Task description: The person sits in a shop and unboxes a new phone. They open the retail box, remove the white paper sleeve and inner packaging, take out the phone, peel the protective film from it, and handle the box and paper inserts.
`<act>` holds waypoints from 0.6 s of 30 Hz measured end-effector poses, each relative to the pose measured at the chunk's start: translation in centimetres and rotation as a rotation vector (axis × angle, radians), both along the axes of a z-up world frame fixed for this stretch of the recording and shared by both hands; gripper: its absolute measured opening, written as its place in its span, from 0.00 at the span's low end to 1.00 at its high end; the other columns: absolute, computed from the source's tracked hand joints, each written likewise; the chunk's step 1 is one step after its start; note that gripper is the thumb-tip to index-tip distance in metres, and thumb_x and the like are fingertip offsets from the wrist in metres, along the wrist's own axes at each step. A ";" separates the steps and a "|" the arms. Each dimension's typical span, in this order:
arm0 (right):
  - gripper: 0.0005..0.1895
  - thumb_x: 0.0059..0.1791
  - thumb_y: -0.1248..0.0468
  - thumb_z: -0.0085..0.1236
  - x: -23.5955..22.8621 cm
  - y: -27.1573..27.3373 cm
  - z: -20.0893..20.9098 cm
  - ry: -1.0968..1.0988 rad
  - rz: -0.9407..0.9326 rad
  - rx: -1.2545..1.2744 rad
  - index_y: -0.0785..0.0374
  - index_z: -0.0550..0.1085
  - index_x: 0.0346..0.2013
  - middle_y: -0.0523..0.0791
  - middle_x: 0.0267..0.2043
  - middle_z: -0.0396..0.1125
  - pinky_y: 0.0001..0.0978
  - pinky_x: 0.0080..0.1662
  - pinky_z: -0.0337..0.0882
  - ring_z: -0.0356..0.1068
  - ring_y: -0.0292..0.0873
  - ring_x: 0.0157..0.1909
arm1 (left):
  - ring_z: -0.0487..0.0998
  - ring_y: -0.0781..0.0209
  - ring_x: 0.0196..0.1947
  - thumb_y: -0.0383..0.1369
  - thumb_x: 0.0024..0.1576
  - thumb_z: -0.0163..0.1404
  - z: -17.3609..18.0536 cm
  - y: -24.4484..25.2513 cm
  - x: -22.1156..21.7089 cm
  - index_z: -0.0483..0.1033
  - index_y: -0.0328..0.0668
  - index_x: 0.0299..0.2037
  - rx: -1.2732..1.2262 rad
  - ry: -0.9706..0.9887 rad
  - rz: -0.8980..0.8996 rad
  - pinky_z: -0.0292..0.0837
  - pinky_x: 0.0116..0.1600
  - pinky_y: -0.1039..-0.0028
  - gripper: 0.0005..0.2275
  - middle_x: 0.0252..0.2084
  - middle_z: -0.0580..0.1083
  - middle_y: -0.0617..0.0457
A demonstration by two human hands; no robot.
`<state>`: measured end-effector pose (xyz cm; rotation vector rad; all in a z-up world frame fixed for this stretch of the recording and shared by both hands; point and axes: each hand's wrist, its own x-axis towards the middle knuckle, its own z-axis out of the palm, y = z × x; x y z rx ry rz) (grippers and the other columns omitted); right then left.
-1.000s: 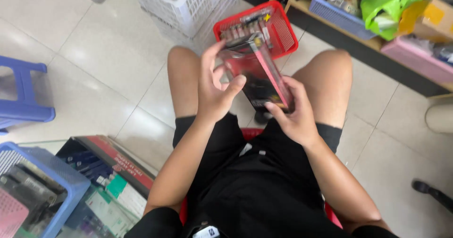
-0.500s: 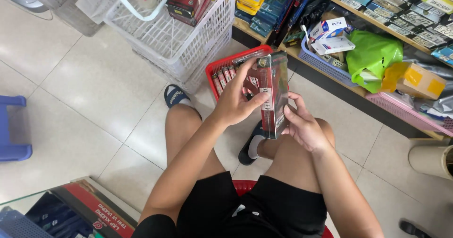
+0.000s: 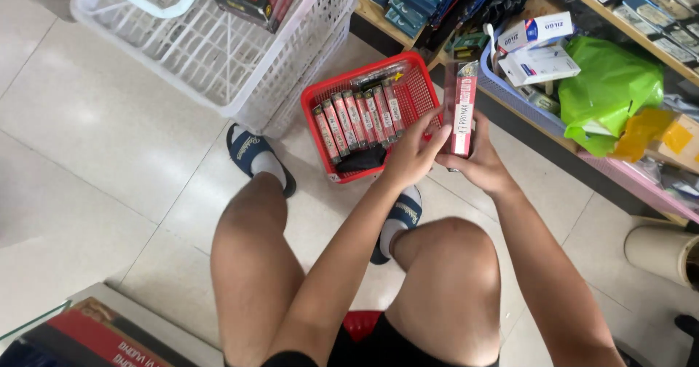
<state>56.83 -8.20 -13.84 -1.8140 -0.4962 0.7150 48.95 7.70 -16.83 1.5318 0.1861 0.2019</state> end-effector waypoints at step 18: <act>0.39 0.53 0.50 0.51 9.9 3.6 -37.9 0.064 -0.026 -0.229 0.61 0.53 0.75 0.55 0.68 0.63 0.42 0.65 0.65 0.65 0.53 0.69 | 0.79 0.57 0.53 0.34 0.68 0.42 -13.4 2.1 1.2 0.66 0.39 0.67 -0.264 0.335 0.222 0.73 0.58 0.70 0.18 0.59 0.76 0.43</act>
